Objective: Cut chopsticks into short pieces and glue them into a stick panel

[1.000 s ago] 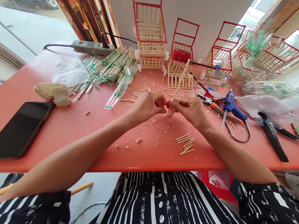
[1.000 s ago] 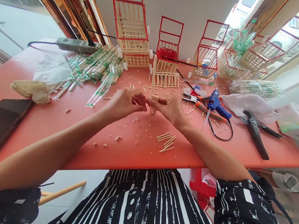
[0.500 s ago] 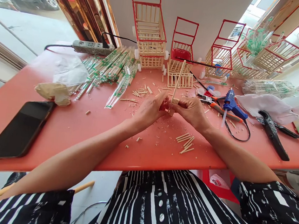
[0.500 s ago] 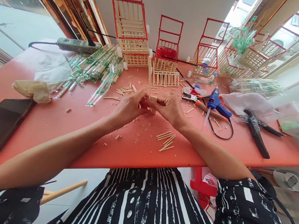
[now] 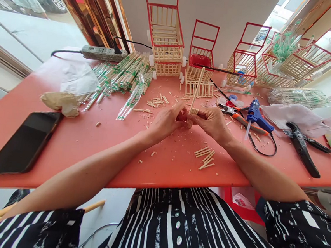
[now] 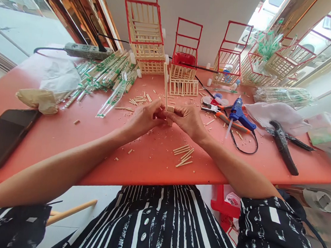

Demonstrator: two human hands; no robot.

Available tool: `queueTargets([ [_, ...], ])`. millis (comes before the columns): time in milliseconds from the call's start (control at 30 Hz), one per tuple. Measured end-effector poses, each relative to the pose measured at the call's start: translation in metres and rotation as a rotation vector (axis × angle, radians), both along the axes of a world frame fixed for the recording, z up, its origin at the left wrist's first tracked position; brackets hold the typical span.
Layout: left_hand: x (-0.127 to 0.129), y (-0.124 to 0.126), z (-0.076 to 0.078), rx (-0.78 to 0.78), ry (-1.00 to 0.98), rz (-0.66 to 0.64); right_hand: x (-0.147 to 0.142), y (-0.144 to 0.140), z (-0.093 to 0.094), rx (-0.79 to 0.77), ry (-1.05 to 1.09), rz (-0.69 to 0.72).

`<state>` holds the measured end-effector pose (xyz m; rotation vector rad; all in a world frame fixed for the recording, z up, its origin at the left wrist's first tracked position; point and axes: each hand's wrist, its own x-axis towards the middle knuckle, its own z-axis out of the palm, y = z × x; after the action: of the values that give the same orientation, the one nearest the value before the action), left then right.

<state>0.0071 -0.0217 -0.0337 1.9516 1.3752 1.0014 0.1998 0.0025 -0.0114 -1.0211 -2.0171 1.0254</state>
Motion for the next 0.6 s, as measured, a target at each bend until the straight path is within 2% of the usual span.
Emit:
queueTargets([
  [300,-0.001,0.000,0.000,0.010,-0.001,-0.041,0.001,0.001,-0.004,0.072,-0.049,0.002],
  [600,0.000,-0.001,0.001,0.037,0.061,-0.023,-0.002,-0.005,0.008,0.160,-0.045,0.005],
])
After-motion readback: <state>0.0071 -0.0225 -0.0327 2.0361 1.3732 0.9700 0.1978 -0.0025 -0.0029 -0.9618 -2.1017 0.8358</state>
